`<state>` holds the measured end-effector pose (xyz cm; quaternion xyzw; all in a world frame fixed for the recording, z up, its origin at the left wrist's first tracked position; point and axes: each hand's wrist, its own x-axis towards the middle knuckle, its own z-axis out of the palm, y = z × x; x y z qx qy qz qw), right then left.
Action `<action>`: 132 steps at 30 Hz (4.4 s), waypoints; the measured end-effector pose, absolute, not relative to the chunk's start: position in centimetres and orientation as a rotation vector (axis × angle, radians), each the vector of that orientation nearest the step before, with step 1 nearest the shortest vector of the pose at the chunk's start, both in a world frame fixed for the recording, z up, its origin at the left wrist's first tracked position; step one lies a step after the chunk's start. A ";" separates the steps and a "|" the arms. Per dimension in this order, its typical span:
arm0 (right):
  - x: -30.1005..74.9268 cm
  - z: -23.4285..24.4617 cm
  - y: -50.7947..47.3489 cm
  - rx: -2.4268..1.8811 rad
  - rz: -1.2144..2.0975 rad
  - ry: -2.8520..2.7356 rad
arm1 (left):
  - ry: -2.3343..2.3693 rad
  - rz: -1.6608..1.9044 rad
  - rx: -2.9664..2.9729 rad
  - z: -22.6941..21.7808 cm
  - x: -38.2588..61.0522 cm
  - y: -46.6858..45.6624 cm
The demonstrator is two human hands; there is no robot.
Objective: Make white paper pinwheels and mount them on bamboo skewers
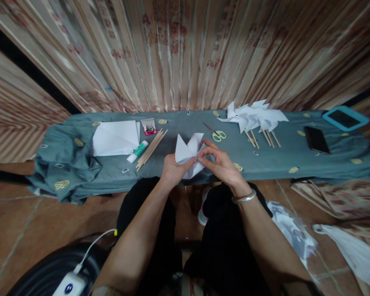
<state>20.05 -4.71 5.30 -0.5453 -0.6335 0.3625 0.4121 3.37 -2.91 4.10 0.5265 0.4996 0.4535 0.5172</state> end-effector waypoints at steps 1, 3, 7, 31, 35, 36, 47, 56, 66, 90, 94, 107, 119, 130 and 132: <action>20.0 5.3 -4.7 -1.371 0.911 -1.592 | 1.203 1.096 1.264 4.0 3.3 -2.9; 19.9 5.2 -4.7 -1.367 0.907 -1.587 | 1.206 1.105 1.257 3.6 3.3 -2.8; 19.7 5.1 -4.7 -1.357 0.863 -1.576 | 1.202 1.097 1.236 3.3 3.1 -2.8; 19.9 3.9 -4.5 -1.359 0.911 -1.328 | 1.192 1.130 1.113 3.9 3.0 -3.0; 19.9 4.6 -4.7 -1.375 0.964 -1.314 | 1.196 1.128 1.116 4.1 3.0 -3.1; 19.9 4.8 -4.7 -1.375 0.976 -1.313 | 1.201 1.125 1.117 4.1 3.0 -3.1; 19.2 5.2 -4.5 -1.320 1.102 -1.238 | 1.179 1.138 1.070 4.1 2.9 -2.9; 18.2 4.9 -4.7 -1.352 0.904 -1.334 | 1.199 1.162 1.102 3.9 2.8 -2.8; 17.0 5.4 -4.7 -1.456 0.721 -1.396 | 1.280 1.191 1.211 2.9 2.6 -2.4; 16.4 5.4 -4.6 -1.432 0.765 -1.327 | 1.247 1.295 1.106 2.9 2.7 -2.3; 16.5 4.9 -4.3 -1.388 0.872 -1.233 | 1.223 1.308 1.102 2.7 2.6 -2.2; 16.8 4.7 -3.8 -1.274 1.063 -1.112 | 1.264 1.327 1.211 2.8 2.5 -2.5; 16.8 4.8 -3.7 -1.217 1.082 -1.150 | 1.285 1.313 1.192 3.1 2.5 -2.7; 17.0 5.0 -3.6 -1.226 1.194 -1.069 | 1.211 1.260 1.165 3.7 2.1 -2.8; 17.1 4.9 -3.6 -1.227 1.205 -1.081 | 1.203 1.257 1.164 3.7 2.2 -2.8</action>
